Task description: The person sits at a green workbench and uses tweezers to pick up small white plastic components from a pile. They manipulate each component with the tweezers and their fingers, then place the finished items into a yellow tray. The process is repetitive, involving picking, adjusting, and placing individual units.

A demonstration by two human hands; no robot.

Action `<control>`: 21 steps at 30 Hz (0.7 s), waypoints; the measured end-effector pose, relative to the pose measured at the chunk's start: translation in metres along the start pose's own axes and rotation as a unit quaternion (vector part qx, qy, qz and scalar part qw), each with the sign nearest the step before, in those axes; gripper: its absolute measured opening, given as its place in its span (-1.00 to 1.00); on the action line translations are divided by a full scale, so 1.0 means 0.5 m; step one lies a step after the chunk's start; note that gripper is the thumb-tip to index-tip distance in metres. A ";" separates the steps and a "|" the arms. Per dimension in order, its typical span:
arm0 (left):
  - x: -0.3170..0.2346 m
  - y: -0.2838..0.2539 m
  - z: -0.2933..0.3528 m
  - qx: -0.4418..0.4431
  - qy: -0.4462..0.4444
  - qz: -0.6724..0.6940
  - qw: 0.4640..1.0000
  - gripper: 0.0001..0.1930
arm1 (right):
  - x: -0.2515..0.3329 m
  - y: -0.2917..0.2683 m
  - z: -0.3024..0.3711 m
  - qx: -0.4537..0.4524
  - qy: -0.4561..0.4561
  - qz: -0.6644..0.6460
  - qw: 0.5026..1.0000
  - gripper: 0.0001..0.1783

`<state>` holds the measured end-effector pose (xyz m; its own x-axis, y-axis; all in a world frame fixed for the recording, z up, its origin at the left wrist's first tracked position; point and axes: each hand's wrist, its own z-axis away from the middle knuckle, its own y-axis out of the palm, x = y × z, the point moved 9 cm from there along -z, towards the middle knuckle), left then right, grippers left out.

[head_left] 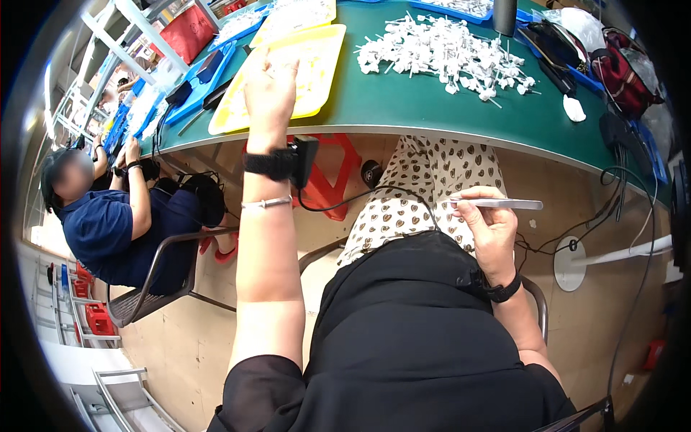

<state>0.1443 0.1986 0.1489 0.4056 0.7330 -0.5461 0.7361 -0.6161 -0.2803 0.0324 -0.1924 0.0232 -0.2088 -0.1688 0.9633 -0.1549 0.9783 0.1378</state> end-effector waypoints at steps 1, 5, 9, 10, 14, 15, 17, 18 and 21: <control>-0.023 0.026 -0.005 0.020 0.051 -0.165 0.985 -0.37 | -0.006 -0.009 -0.001 -0.011 0.008 0.004 1.000 -0.82; -0.121 0.120 0.011 0.069 0.147 -0.236 0.958 -0.39 | -0.003 -0.005 -0.003 -0.018 -0.017 0.010 1.000 -0.84; -0.233 0.306 0.092 0.285 0.078 -0.047 0.954 -0.69 | -0.003 -0.008 -0.001 -0.019 0.007 -0.002 1.000 -0.84; -0.263 0.337 0.112 0.313 0.087 -0.056 0.944 -0.71 | 0.000 -0.009 -0.001 -0.028 -0.005 -0.006 1.000 -0.84; -0.340 0.414 0.154 0.296 0.278 -0.097 0.909 -0.83 | 0.005 -0.009 -0.002 -0.027 -0.001 -0.014 1.000 -0.85; -0.347 0.426 0.158 0.293 0.293 -0.146 0.898 -0.84 | 0.005 -0.010 -0.003 -0.028 -0.001 -0.011 1.000 -0.85; -0.350 0.445 0.161 0.308 0.318 -0.226 0.868 -0.88 | 0.002 -0.013 -0.004 -0.030 -0.003 -0.001 1.000 -0.85; -0.342 0.452 0.158 0.309 0.317 -0.245 0.863 -0.89 | 0.003 -0.013 -0.005 -0.031 -0.008 0.006 0.999 -0.85; -0.326 0.458 0.156 0.312 0.300 -0.248 0.867 -0.89 | 0.002 -0.016 -0.005 -0.023 -0.007 0.018 1.000 -0.86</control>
<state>0.2044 -0.0844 0.1121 0.4698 0.8551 0.2194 0.5391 -0.0811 -0.8383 0.0359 -0.2002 0.0237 -0.2278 -0.1344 0.9644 -0.1019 0.9883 0.1137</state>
